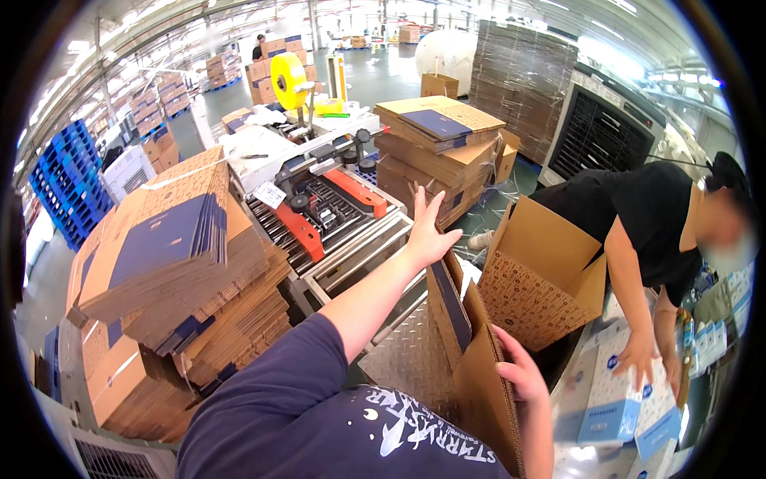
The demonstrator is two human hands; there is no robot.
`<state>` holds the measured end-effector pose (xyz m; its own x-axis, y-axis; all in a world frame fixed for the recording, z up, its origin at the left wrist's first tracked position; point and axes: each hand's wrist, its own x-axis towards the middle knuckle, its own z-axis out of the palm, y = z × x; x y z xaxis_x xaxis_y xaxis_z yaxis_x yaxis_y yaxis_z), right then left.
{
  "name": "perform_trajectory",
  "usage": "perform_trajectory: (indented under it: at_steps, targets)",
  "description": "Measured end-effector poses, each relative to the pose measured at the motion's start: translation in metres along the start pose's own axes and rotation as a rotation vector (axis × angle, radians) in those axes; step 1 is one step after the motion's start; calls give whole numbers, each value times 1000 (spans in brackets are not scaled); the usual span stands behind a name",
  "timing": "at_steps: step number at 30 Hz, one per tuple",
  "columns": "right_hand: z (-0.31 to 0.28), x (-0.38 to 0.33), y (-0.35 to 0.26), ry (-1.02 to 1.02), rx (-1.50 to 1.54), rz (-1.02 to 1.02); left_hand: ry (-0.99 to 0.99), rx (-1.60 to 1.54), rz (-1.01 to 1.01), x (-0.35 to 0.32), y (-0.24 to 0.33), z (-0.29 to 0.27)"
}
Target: The person packs multiple cardboard boxes by placing stacks of packaged blue items inside them and then placing the filled boxes onto a conveyor belt.
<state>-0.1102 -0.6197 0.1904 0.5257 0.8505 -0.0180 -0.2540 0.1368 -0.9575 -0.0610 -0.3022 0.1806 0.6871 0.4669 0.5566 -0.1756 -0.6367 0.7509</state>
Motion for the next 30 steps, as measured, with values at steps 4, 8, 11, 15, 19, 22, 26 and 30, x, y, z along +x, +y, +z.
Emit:
perform_trajectory:
  at_steps: [4, 8, 11, 15, 19, 22, 26, 30]
  targets:
    - [-4, 5, -15, 55, -60, -27, -58, -224, -18, -4, -32, -5]
    - [-1, 12, -29, 189, -260, -80, -310, -301, -20, -5, -40, -40]
    - [-6, 15, -59, 377, -384, -115, -592, -117, 17, 11, -21, -90]
    - [-79, 32, -81, 823, -454, -282, -831, -361, 353, 70, 8, -116]
    - [-87, 127, -5, 758, -447, -439, -876, -95, 250, 41, -22, -53]
    - [-15, 157, 2, 636, -510, -276, -888, 209, 301, 40, -16, -72]
    - [-26, 119, -63, 533, -531, -52, -835, 381, 434, 89, -35, -134]
    - [-48, 107, -97, 485, -1488, 12, -890, 387, 297, 102, -9, -143]
